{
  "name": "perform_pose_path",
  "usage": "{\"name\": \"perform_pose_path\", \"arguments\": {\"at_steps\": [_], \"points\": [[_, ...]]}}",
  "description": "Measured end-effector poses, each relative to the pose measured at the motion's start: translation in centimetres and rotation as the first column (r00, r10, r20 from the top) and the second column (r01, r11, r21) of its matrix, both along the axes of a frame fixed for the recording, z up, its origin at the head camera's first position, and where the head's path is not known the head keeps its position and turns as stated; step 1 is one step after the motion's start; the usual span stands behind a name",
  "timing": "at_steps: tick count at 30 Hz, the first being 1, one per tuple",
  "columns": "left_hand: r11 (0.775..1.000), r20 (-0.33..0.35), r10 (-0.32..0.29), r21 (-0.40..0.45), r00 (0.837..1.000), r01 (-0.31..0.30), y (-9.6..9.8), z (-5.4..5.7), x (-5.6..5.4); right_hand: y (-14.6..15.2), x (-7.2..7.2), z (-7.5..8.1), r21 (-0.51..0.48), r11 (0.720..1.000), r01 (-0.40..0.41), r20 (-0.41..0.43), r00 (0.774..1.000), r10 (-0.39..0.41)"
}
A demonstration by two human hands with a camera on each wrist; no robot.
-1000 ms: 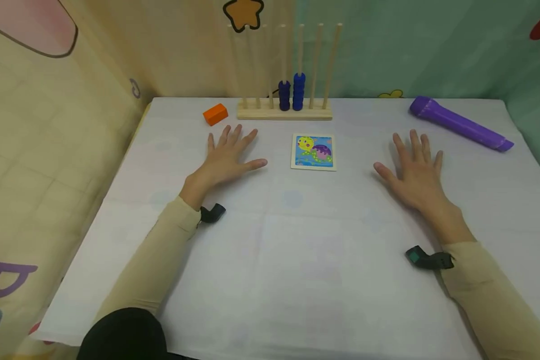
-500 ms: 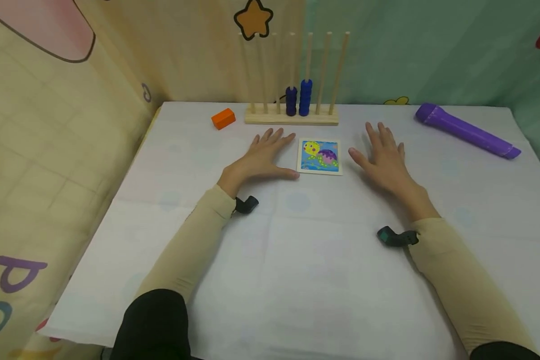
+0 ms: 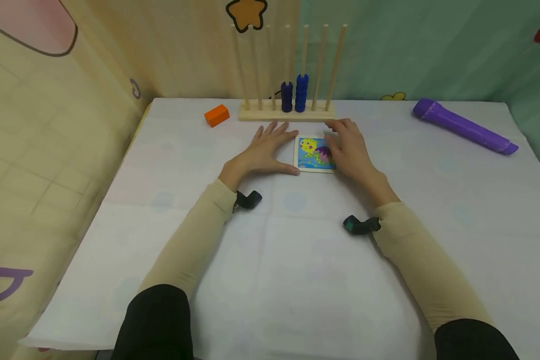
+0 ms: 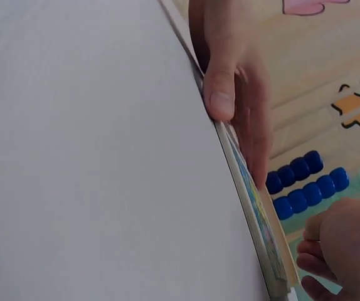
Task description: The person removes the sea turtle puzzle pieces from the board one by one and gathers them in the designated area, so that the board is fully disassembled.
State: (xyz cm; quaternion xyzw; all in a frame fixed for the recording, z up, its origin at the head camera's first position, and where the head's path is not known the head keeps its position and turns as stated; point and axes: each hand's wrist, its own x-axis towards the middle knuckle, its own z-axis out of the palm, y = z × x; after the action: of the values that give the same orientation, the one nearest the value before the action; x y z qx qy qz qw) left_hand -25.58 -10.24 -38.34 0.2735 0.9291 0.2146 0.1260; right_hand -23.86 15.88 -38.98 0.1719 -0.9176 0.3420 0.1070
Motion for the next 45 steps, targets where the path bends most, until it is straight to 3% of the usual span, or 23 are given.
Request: {"name": "perform_pose_path", "arguments": {"at_steps": [4,10,15,25,36,45], "points": [[1.000,-0.016,-0.008,0.008,1.000,0.008,0.3,-0.4,-0.4,-1.6,-0.6,0.1,-0.092,0.995,-0.029,-0.023,0.999,0.027],[1.000,-0.032,-0.008,0.001,0.999,0.008,0.6,-1.2,-0.3,-2.8,-0.9,-0.2,-0.126,0.991,-0.041,-0.025,0.999,0.038],[1.000,-0.055,-0.014,0.015,0.998,0.015,0.8,-1.3,-0.2,-3.0,-0.9,-1.0,-0.089,0.993,-0.079,-0.039,0.996,0.076],[1.000,-0.072,-0.008,0.004,0.997,0.009,0.5,-1.5,0.0,-3.4,-0.9,-2.4,-0.032,0.997,-0.065,-0.028,0.998,0.065],[1.000,-0.079,-0.007,-0.005,0.997,0.007,0.2,-1.0,-0.2,-4.1,-1.2,-1.7,0.042,0.998,-0.050,0.009,0.999,0.050],[1.000,-0.086,0.007,-0.003,0.996,-0.008,-0.2,-1.2,-0.4,-4.6,-1.9,-1.7,0.096,0.993,-0.068,-0.016,0.997,0.070]]}}
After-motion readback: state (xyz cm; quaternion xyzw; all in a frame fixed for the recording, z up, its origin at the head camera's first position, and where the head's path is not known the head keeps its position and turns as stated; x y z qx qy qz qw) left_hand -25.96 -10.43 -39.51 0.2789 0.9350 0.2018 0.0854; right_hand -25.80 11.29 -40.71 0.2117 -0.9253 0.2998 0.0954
